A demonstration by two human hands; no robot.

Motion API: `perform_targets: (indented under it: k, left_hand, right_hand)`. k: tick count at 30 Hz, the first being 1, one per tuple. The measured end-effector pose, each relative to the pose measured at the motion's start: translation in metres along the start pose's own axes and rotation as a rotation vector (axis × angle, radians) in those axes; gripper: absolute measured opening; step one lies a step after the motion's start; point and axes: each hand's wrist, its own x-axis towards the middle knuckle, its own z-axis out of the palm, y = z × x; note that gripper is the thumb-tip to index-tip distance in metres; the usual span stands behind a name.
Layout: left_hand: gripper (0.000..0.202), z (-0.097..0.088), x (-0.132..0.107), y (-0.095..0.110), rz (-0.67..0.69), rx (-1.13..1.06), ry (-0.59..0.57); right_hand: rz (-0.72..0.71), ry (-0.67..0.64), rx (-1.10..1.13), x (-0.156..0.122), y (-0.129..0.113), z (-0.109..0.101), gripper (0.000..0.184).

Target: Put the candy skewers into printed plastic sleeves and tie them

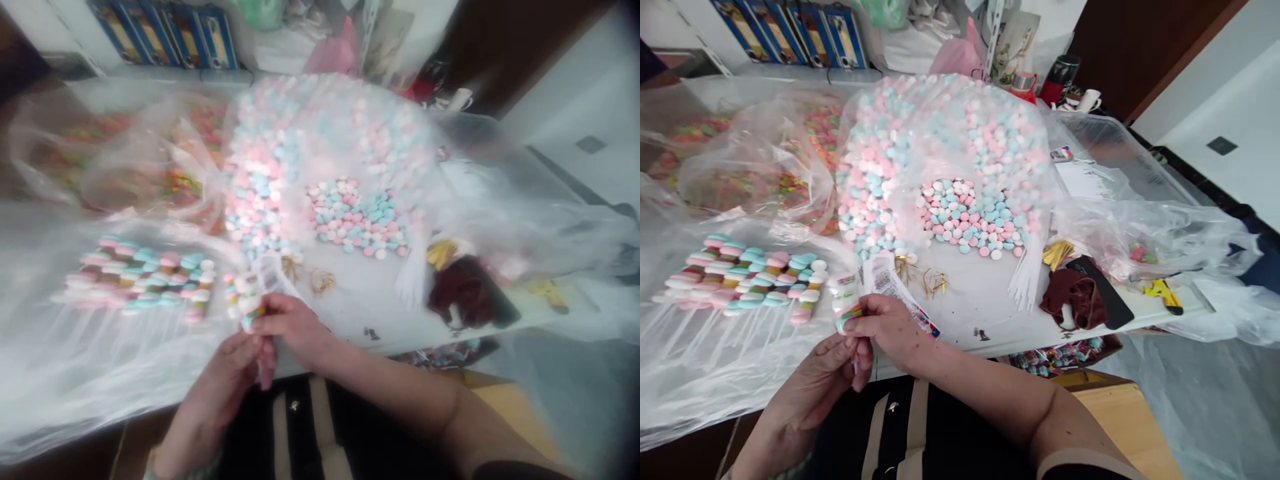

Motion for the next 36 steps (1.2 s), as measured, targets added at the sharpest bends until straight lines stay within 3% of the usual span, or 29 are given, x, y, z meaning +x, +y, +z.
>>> perform_targets:
  k: [3, 6, 8, 10, 12, 14, 16, 20, 24, 27, 30, 34, 36]
  left_hand:
    - [0.040, 0.008, 0.009, -0.013, 0.024, 0.044, 0.263]
    - [0.038, 0.011, 0.017, -0.025, 0.129, 0.136, 0.485]
    - [0.034, 0.013, 0.020, -0.027, 0.129, 0.115, 0.511]
    - [0.031, 0.015, 0.021, -0.022, 0.094, 0.034, 0.505]
    - [0.029, 0.018, 0.021, -0.016, 0.059, -0.047, 0.482]
    - [0.028, 0.021, 0.021, -0.011, 0.038, -0.107, 0.415]
    - [0.027, 0.022, 0.020, -0.008, 0.019, -0.143, 0.344]
    - [0.027, 0.020, 0.018, -0.006, 0.014, -0.166, 0.325]
    - [0.029, 0.020, 0.018, -0.004, 0.003, -0.184, 0.288]
    - [0.031, 0.026, 0.021, -0.005, -0.021, -0.193, 0.248]
    - [0.034, 0.037, 0.023, -0.007, -0.039, -0.203, 0.231]
    - [0.037, 0.050, 0.025, -0.012, -0.034, -0.217, 0.220]
    - [0.038, 0.053, 0.025, -0.016, -0.009, -0.216, 0.222]
  right_hand:
    - [-0.091, 0.240, 0.084, 0.004, 0.007, -0.006, 0.027]
    - [-0.140, 0.314, -0.143, -0.003, 0.007, -0.030, 0.018]
    - [-0.206, 0.415, -0.515, -0.012, 0.003, -0.055, 0.007]
    - [-0.346, 0.624, -0.984, -0.019, -0.003, -0.082, 0.016]
    - [-0.350, 0.681, -1.339, -0.022, -0.007, -0.106, 0.027]
    - [-0.326, 0.662, -1.513, -0.021, -0.008, -0.122, 0.026]
    - [-0.350, 0.639, -1.509, -0.019, -0.009, -0.129, 0.024]
    - [-0.456, 0.631, -1.108, -0.018, -0.019, -0.130, 0.018]
    - [-0.290, 0.648, -0.460, -0.020, -0.037, -0.131, 0.016]
    - [-0.203, 0.645, -0.238, -0.023, -0.044, -0.123, 0.019]
    - [-0.276, 0.579, -0.358, -0.026, -0.039, -0.097, 0.016]
    - [-0.665, 0.424, -0.920, -0.025, -0.017, -0.057, 0.018]
    - [-0.772, 0.366, -1.155, -0.021, -0.005, -0.045, 0.023]
